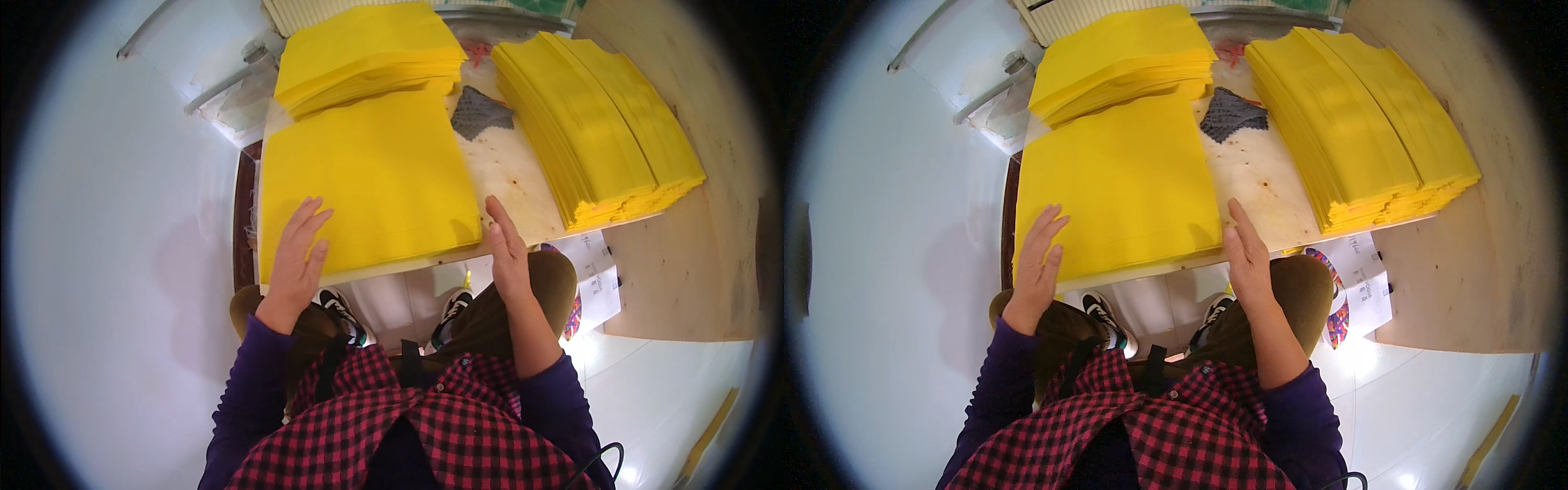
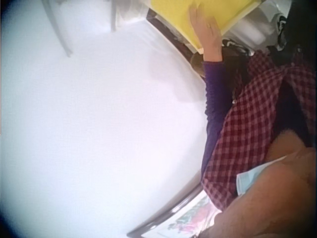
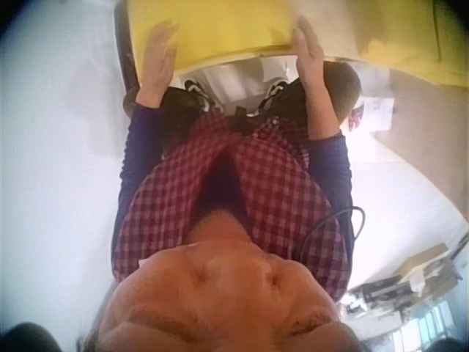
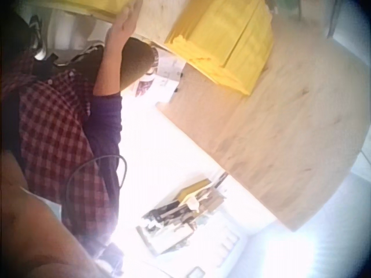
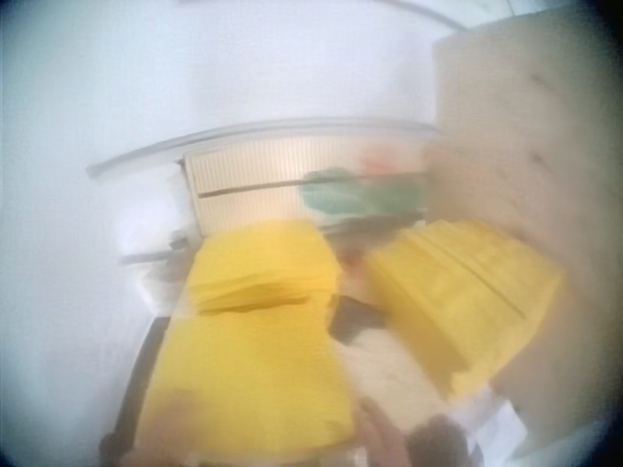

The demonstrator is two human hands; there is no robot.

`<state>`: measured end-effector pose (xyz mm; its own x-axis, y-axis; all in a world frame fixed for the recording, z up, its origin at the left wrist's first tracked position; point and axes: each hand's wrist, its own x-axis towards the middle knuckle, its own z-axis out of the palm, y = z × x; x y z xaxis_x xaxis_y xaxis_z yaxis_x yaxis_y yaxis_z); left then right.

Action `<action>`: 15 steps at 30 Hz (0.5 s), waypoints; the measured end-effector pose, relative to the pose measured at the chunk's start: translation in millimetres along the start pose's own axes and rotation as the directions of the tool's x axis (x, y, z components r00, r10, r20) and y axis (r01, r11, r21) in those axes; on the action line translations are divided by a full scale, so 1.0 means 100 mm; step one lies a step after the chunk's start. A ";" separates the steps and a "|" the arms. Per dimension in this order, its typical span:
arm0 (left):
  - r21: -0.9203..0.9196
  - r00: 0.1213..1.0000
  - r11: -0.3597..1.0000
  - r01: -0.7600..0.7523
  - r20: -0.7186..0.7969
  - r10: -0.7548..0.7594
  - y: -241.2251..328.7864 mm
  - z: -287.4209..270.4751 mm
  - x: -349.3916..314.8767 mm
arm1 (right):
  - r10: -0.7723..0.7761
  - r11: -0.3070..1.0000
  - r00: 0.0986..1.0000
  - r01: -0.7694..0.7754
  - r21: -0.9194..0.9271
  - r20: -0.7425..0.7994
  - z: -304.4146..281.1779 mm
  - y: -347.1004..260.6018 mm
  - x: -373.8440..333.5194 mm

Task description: The person folds yellow fabric sheets by hand on a table, repeatedly folding edges and stacking the finished pieces. The person smooths each fold and places the folded sheets into a growing stack on the right side of the table.

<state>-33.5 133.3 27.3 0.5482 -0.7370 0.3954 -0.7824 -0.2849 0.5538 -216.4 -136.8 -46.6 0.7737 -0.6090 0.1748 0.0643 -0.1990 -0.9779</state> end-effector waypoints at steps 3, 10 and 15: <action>0.007 0.992 0.999 -0.045 0.116 0.044 0.06 0.28 0.20 | -0.042 0.999 0.999 0.042 0.008 0.009 0.06 0.02 0.03; 0.170 0.969 0.982 -0.078 0.244 0.035 0.04 0.69 0.36 | -0.047 0.989 0.995 0.035 0.147 0.084 0.07 0.10 -0.01; 0.199 0.972 0.977 -0.082 0.233 0.034 -0.01 0.73 0.34 | -0.123 0.981 0.990 0.131 0.142 -0.064 -0.04 -0.20 0.00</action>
<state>-36.0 63.4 -13.5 0.4374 -0.8688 0.2322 -0.8677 -0.3398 0.3628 -220.4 -135.5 -26.9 0.7182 -0.6277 0.3003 0.2535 -0.1659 -0.9530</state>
